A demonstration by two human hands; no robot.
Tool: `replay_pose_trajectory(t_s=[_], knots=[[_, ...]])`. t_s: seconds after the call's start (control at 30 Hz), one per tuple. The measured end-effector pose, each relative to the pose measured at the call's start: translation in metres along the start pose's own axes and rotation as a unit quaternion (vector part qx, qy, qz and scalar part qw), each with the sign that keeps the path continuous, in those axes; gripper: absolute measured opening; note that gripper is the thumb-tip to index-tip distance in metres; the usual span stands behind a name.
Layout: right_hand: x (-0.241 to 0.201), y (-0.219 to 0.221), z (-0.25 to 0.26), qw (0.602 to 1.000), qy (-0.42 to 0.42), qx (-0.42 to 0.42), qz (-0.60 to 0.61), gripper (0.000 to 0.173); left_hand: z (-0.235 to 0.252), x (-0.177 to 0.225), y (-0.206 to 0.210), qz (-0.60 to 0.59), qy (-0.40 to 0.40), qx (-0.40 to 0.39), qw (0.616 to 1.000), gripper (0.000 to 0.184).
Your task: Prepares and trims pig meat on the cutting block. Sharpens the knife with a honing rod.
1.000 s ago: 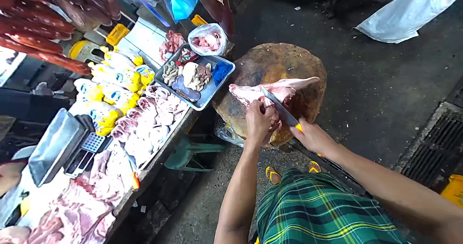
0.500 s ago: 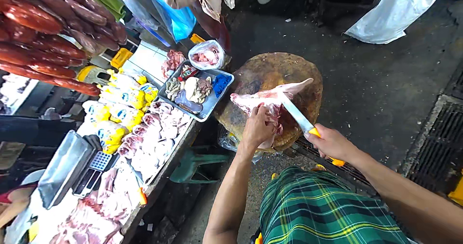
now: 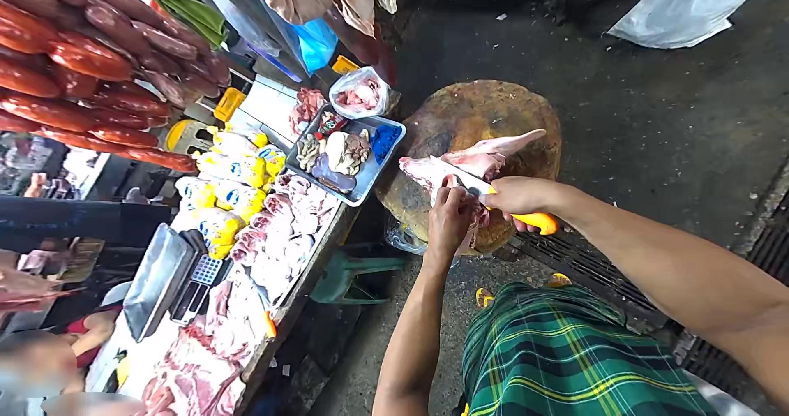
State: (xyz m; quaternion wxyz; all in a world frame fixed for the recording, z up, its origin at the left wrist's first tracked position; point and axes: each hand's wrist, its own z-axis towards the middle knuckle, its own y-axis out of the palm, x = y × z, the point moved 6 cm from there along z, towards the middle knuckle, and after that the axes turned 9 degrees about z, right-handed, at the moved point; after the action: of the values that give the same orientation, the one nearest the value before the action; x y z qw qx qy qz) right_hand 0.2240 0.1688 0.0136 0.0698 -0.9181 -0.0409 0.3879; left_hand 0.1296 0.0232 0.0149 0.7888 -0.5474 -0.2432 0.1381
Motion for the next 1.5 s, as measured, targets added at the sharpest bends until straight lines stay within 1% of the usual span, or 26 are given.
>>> replay_pose_trajectory(t_s=[0.1,0.17,0.2,0.27,0.37,0.4,0.47,0.53,0.6,0.67,0.7,0.73,0.77,0.83,0.9,0.93,0.97,1.0,1.03,1.13,1.17,1.23,1.3,1.37,1.43,1.5], knots=[[0.002,-0.01,-0.034,0.997,0.02,-0.015,-0.077,0.042,-0.004,-0.003,0.0,-0.012,-0.006,0.006,1.0,0.032],[0.009,-0.018,-0.044,0.991,0.032,-0.016,-0.133,0.042,-0.007,-0.003,0.005,-0.026,-0.008,0.013,1.0,0.034],[0.012,-0.017,-0.041,0.989,0.029,-0.004,-0.147,0.043,-0.009,-0.001,0.007,-0.035,-0.009,0.012,0.999,0.033],[0.011,-0.007,-0.021,0.987,-0.007,0.041,-0.155,0.042,-0.009,0.0,0.012,-0.045,-0.008,0.009,0.999,0.032],[0.005,0.009,0.004,0.976,-0.065,0.085,-0.191,0.042,0.001,-0.013,0.014,-0.05,-0.032,0.008,0.998,0.031],[0.013,0.016,0.005,0.969,-0.092,0.114,-0.198,0.04,0.003,-0.022,0.009,-0.053,-0.05,0.006,0.997,0.032],[0.054,0.034,0.002,0.951,-0.126,0.177,-0.22,0.039,0.004,-0.046,-0.001,-0.079,-0.091,0.014,0.993,0.032],[0.103,0.046,-0.002,0.95,-0.104,0.176,-0.237,0.045,-0.002,-0.071,-0.009,-0.103,-0.13,0.016,0.986,0.028],[0.142,0.052,-0.008,0.953,-0.096,0.164,-0.236,0.05,-0.012,-0.088,-0.009,-0.125,-0.161,-0.01,0.979,0.024],[0.156,0.054,-0.021,0.955,-0.114,0.176,-0.209,0.053,-0.015,-0.085,-0.01,-0.139,-0.183,-0.048,0.972,0.021],[0.153,0.052,-0.028,0.955,-0.126,0.19,-0.192,0.053,-0.014,-0.08,-0.01,-0.139,-0.2,-0.06,0.968,0.02],[0.143,0.052,-0.035,0.954,-0.136,0.203,-0.175,0.053,-0.012,-0.075,-0.01,-0.128,-0.222,-0.065,0.964,0.024],[0.13,0.051,-0.041,0.956,-0.135,0.206,-0.162,0.051,-0.009,-0.07,-0.01,-0.111,-0.246,-0.063,0.961,0.032],[0.101,0.048,-0.047,0.966,-0.107,0.183,-0.145,0.048,-0.005,-0.062,-0.006,-0.105,-0.292,-0.07,0.948,0.036],[0.075,0.044,-0.044,0.977,-0.057,0.148,-0.144,0.045,-0.003,-0.06,-0.001,-0.135,-0.326,-0.11,0.929,0.052],[0.066,0.044,-0.041,0.98,-0.034,0.134,-0.144,0.045,-0.002,-0.059,0.001,-0.143,-0.329,-0.126,0.925,0.051],[0.059,0.044,-0.036,0.981,-0.013,0.122,-0.148,0.046,-0.003,-0.057,0.001,-0.141,-0.323,-0.137,0.926,0.045],[0.052,0.045,-0.029,0.981,-0.001,0.118,-0.151,0.047,-0.006,-0.053,0.001,-0.139,-0.311,-0.142,0.929,0.04],[0.043,0.046,-0.019,0.98,0.002,0.125,-0.156,0.046,-0.011,-0.048,0.0,-0.14,-0.293,-0.143,0.935,0.039],[0.005,0.049,0.013,0.966,-0.038,0.168,-0.192,0.047,-0.025,-0.036,-0.003,-0.137,-0.258,-0.125,0.948,0.043],[-0.01,0.051,0.022,0.962,-0.05,0.174,-0.204,0.051,-0.025,-0.039,-0.002,-0.134,-0.265,-0.117,0.948,0.039],[-0.031,0.054,0.035,0.956,-0.061,0.179,-0.226,0.049,-0.019,-0.057,0.001,-0.129,-0.313,-0.105,0.935,0.032],[-0.025,0.051,0.044,0.967,-0.08,0.16,-0.184,0.05,-0.022,-0.075,0.002,-0.124,-0.369,-0.102,0.915,0.03],[0.0,0.042,0.045,0.975,-0.112,0.166,-0.092,0.051,-0.027,-0.087,0.011,-0.161,-0.402,-0.126,0.893,0.038],[0.028,0.038,0.045,0.979,-0.106,0.161,-0.06,0.052,-0.035,-0.087,0.023,-0.207,-0.408,-0.163,0.874,0.044],[0.048,0.044,0.051,0.983,-0.094,0.145,-0.059,0.051,-0.039,-0.081,0.034,-0.224,-0.393,-0.189,0.871,0.049]])
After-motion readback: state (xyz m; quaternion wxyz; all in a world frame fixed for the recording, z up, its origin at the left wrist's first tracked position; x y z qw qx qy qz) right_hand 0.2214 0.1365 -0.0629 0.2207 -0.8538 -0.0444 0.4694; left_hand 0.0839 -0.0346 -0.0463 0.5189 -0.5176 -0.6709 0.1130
